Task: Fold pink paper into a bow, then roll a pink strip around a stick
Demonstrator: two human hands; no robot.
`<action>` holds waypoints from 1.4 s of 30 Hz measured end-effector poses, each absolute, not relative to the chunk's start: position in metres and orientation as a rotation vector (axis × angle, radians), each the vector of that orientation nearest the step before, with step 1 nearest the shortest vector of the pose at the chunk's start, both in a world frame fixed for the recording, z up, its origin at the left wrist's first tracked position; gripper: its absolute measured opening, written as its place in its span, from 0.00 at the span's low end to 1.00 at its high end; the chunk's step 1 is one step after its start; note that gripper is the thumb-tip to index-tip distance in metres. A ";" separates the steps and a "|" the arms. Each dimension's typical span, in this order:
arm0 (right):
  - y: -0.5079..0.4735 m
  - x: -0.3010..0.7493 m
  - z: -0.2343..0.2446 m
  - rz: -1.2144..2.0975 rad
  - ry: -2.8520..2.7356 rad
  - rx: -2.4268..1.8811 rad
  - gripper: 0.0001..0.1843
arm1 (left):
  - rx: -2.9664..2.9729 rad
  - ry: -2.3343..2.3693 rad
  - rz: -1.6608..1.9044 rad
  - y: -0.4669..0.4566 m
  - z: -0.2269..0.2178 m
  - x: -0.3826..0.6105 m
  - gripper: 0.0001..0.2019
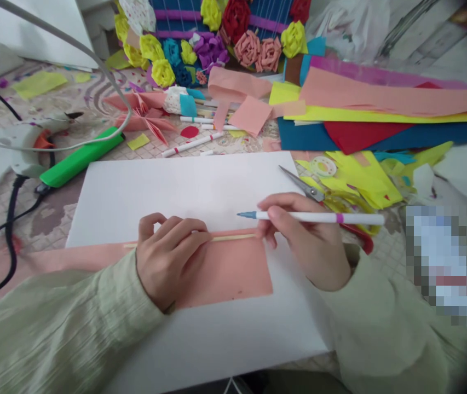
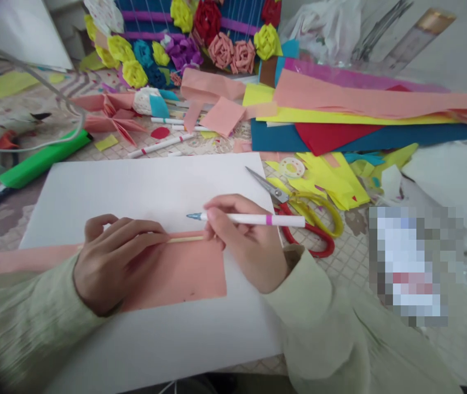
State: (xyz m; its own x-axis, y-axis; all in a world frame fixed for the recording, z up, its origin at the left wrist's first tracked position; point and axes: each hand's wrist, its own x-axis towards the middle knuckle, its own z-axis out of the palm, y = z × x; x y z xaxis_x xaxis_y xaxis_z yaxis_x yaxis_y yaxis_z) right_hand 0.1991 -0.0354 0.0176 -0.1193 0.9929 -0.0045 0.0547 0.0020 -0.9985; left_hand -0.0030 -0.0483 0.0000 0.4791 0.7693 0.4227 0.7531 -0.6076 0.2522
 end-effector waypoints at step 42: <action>-0.037 0.180 0.011 0.979 -1.678 -1.561 0.04 | 2.486 1.449 0.712 -0.046 0.006 0.001 0.10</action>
State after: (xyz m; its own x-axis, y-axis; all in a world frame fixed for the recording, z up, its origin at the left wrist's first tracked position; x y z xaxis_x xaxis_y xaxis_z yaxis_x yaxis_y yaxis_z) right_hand 0.1801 -0.0374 0.0108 -0.0917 0.9952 -0.0351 0.5199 0.0178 -0.8540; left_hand 0.0010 -0.0462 0.0055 0.4112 0.8559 0.3137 0.7711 -0.5101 0.3809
